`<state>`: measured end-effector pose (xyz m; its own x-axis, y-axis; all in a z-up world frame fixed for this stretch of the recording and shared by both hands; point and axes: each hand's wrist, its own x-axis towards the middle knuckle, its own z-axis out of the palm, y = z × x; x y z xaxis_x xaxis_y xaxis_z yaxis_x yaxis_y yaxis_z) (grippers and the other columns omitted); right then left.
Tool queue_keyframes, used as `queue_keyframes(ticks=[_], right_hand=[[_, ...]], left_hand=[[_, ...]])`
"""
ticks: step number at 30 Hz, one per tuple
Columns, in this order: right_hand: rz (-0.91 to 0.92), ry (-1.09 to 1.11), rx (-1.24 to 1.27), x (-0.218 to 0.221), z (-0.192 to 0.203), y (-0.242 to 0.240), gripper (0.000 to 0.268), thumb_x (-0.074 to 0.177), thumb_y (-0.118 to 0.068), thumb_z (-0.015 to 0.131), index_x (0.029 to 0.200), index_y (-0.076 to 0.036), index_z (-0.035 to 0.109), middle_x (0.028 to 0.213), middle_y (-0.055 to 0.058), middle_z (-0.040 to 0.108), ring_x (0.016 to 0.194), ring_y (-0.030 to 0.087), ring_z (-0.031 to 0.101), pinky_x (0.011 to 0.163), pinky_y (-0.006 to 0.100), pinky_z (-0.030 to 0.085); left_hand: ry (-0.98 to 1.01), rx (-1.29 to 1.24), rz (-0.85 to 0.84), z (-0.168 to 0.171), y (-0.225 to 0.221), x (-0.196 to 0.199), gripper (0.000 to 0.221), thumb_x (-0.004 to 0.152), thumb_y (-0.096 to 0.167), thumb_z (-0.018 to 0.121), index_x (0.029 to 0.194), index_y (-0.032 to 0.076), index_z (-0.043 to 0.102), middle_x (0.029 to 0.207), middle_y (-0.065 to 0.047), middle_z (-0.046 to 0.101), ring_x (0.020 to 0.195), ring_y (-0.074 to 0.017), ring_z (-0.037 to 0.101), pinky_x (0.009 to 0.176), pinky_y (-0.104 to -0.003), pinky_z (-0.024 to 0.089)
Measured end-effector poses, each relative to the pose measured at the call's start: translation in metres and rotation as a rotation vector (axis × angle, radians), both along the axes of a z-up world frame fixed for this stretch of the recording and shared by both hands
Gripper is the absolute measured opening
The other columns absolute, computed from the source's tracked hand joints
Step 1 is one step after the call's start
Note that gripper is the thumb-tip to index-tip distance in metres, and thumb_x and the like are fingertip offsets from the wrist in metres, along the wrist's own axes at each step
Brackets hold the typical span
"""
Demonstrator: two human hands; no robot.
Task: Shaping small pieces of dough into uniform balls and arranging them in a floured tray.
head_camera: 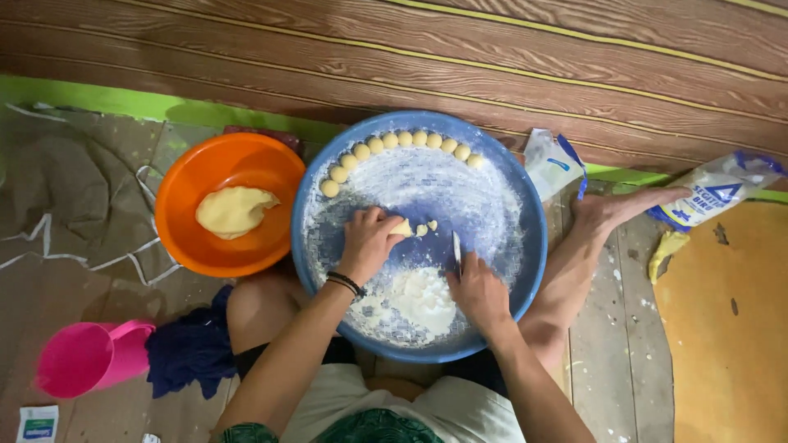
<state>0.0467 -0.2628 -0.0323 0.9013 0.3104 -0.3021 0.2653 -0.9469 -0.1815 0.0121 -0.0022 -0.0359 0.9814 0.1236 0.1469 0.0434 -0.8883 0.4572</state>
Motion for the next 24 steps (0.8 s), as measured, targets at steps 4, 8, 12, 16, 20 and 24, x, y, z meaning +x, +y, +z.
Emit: queue_keyframes(ticks=[4, 8, 12, 16, 20, 24], right_hand=[[-0.031, 0.046, -0.016, 0.007, -0.009, -0.002, 0.026, 0.097, -0.041, 0.052, 0.107, -0.017, 0.051, 0.096, 0.011, 0.068, 0.089, 0.043, 0.076, 0.073, 0.056, 0.061], [-0.108, 0.175, -0.146, 0.023, -0.006, -0.006, 0.035, 0.093, -0.041, 0.046, 0.115, -0.015, 0.052, 0.109, 0.016, 0.070, 0.102, 0.045, 0.075, 0.084, 0.058, 0.059], [-0.130, 0.158, -0.178, 0.033, 0.000, -0.008, 0.038, 0.089, -0.037, 0.051, 0.118, -0.013, 0.054, 0.105, 0.016, 0.072, 0.100, 0.044, 0.075, 0.082, 0.057, 0.060], [-0.127, 0.162, -0.081, 0.023, 0.042, 0.003, 0.035, 0.095, -0.033, 0.045, 0.120, -0.008, 0.051, 0.108, 0.022, 0.072, 0.103, 0.047, 0.073, 0.085, 0.059, 0.058], [0.037, -0.006, 0.271, -0.008, 0.074, 0.030, 0.037, 0.104, -0.018, 0.047, 0.139, -0.013, 0.055, 0.105, 0.015, 0.069, 0.092, 0.037, 0.076, 0.077, 0.049, 0.064], [0.215, -0.090, 0.390, -0.032, 0.083, 0.065, 0.049, 0.100, -0.010, 0.048, 0.148, -0.011, 0.054, 0.099, 0.022, 0.073, 0.087, 0.042, 0.075, 0.072, 0.055, 0.063]], left_hand=[[-0.005, -0.009, 0.018, 0.003, 0.001, -0.001, 0.034, 0.098, 0.041, 0.067, 0.124, 0.019, 0.068, 0.105, -0.005, 0.052, 0.106, -0.0348, 0.061, 0.077, -0.053, 0.054], [-0.018, -0.040, -0.014, -0.004, 0.007, -0.001, 0.039, 0.096, 0.042, 0.070, 0.123, 0.014, 0.065, 0.110, -0.007, 0.057, 0.110, -0.0362, 0.063, 0.078, -0.052, 0.057], [-0.042, -0.025, 0.003, -0.007, 0.005, -0.001, 0.033, 0.096, 0.039, 0.072, 0.116, 0.013, 0.068, 0.106, -0.007, 0.058, 0.107, -0.0352, 0.064, 0.077, -0.050, 0.057], [-0.070, -0.025, 0.028, -0.007, 0.003, 0.001, 0.032, 0.096, 0.037, 0.072, 0.115, 0.012, 0.067, 0.106, -0.007, 0.056, 0.106, -0.0343, 0.063, 0.077, -0.049, 0.055], [-0.091, -0.027, 0.022, 0.001, 0.001, -0.006, 0.029, 0.097, 0.037, 0.071, 0.112, 0.012, 0.068, 0.104, -0.006, 0.059, 0.103, -0.0324, 0.065, 0.074, -0.045, 0.056], [-0.130, -0.016, 0.031, 0.000, -0.001, -0.007, 0.027, 0.099, 0.037, 0.069, 0.113, 0.013, 0.067, 0.104, -0.004, 0.058, 0.103, -0.0301, 0.064, 0.076, -0.044, 0.055]])
